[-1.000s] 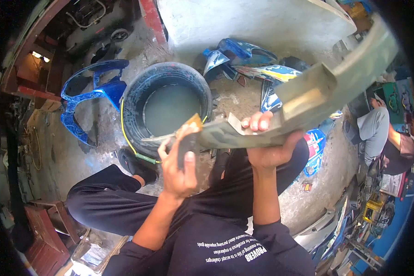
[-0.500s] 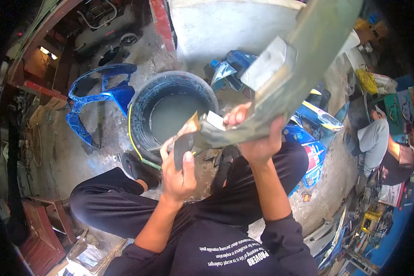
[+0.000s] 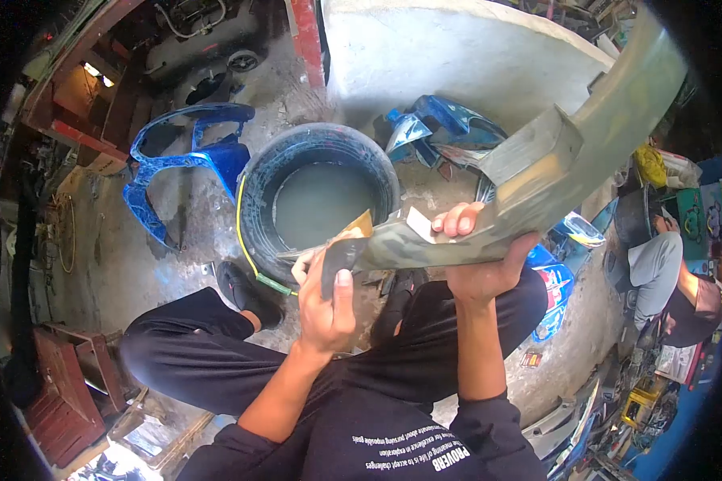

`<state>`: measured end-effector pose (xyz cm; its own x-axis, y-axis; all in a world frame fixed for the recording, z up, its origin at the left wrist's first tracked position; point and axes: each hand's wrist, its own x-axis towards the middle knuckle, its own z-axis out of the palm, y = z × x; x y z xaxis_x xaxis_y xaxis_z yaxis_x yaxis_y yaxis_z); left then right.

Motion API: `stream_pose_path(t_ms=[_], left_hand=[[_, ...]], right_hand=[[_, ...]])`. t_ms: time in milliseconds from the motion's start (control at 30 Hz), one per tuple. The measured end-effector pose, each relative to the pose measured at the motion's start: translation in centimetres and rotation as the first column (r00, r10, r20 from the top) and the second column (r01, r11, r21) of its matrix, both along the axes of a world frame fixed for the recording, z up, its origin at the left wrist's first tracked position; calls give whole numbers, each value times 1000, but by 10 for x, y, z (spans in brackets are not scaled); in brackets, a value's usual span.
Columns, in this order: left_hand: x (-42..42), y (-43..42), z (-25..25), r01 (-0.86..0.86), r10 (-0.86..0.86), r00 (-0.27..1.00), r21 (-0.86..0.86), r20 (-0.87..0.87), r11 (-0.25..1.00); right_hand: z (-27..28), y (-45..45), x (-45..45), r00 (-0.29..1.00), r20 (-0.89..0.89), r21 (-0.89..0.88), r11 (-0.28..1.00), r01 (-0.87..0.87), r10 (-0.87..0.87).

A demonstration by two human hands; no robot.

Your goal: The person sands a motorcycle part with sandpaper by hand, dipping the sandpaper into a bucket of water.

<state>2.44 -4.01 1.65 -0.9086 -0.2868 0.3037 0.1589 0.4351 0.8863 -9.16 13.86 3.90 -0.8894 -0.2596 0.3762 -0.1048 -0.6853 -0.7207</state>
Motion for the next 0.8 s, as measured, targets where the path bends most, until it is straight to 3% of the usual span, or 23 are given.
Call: stream_pose_path(t_ms=[67, 200, 300, 467, 533, 600, 633, 733, 767, 800], left_hand=[[-2, 3, 7, -1, 0, 999, 14, 35, 1000], [-21, 25, 44, 41, -27, 988, 86, -151, 995], [-21, 24, 46, 71, -60, 988, 77, -144, 994], [3, 4, -1, 12, -9, 998, -47, 55, 999], [8, 14, -3, -33, 34, 999, -52, 14, 998], [9, 23, 7, -184, 198, 968, 103, -153, 977], [12, 25, 11, -194, 211, 974, 190, -77, 962], [3, 11, -2, -285, 326, 934, 248, -144, 926], [4, 7, 1, -333, 341, 940, 135, -34, 933], [1, 8, 3, -336, 342, 939, 133, -28, 933]], right_hand=[[1, -3, 2, 1000, 24, 10, 1000, 0, 0], [1, -3, 3, 1000, 7, 17, 999, -28, 28], [2, 8, 2, 1000, -4, -48, 999, -26, 26], [1, 7, -1, 995, 94, -120, 992, 44, -33], [1, 3, 1, 985, 164, -179, 981, 74, -44], [2, 8, -2, 988, 153, -190, 980, 64, -34], [2, 11, -1, 988, 151, -188, 980, 61, -33], [0, 14, 0, 990, 112, -176, 979, 103, -84], [0, 14, 1, 993, 95, -183, 980, 79, -63], [0, 13, 3, 996, 81, -187, 981, 55, -41]])
